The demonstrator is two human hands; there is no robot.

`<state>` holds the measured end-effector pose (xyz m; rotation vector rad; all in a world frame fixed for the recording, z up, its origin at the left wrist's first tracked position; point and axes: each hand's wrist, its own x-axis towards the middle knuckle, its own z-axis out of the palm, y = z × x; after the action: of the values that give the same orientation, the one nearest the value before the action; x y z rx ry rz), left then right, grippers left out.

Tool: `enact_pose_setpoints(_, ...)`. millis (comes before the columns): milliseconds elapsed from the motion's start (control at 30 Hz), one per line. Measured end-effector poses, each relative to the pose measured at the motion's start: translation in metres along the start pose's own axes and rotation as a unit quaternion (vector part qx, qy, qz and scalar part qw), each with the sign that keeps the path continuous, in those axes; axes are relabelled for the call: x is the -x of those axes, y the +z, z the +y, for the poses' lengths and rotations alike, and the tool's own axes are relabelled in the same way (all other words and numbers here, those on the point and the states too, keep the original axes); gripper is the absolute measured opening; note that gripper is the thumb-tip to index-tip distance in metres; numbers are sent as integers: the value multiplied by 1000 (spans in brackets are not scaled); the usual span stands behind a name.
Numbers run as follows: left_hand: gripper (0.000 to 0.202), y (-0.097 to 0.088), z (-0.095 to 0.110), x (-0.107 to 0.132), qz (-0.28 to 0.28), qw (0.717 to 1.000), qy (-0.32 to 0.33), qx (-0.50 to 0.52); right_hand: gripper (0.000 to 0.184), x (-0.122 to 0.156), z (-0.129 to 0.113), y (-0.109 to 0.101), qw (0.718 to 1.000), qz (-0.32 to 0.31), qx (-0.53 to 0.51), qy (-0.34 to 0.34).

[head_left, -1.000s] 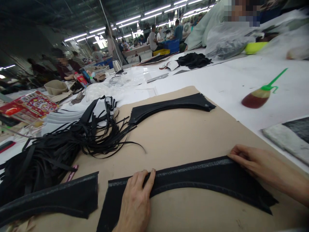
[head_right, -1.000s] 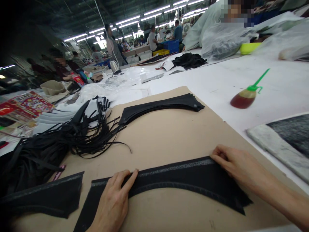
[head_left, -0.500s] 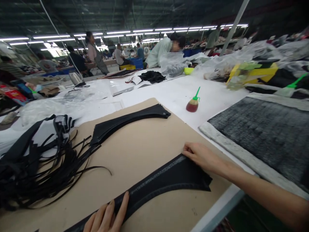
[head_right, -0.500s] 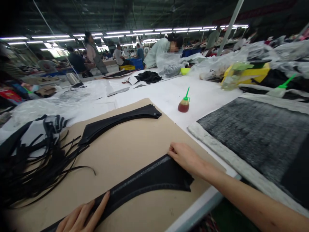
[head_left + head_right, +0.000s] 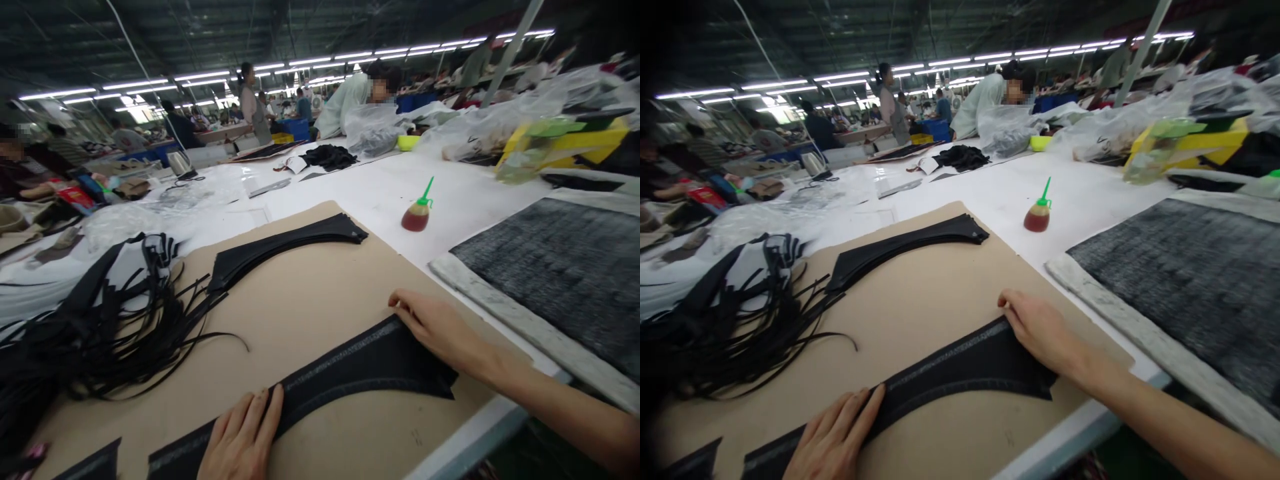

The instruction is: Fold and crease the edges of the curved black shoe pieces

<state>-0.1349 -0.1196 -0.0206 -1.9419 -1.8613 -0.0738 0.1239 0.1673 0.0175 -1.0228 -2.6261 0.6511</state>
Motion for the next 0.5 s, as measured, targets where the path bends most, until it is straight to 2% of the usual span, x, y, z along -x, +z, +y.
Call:
enact_pose_setpoints(67, 65, -3, -1, -4, 1, 1000, 16, -8, 32, 4, -24, 6, 992, -10, 11, -122)
enact_pose_setpoints(133, 62, -8, 1, -11, -5, 1000, 6, -2, 43, 7, -50, 17, 971, -53, 23, -234)
enact_pose_setpoints(200, 63, -14, 6, -18, -13, 1000, -14, 13, 48, 7, -72, 29, 950, -91, 39, -296)
enact_pose_setpoints(267, 66, -19, 11, -23, -17, 999, -31, 26, 47, 6, -84, 39, 938, -109, 57, -324)
enact_pose_setpoints(333, 68, -21, 13, -25, -25, 998, -41, 32, 45, 6, -83, 43, 934, -107, 75, -334)
enact_pose_setpoints(500, 69, -17, 13, -20, -45, 997, -53, 45, 53, 11, -46, 29, 938, -66, 101, -324)
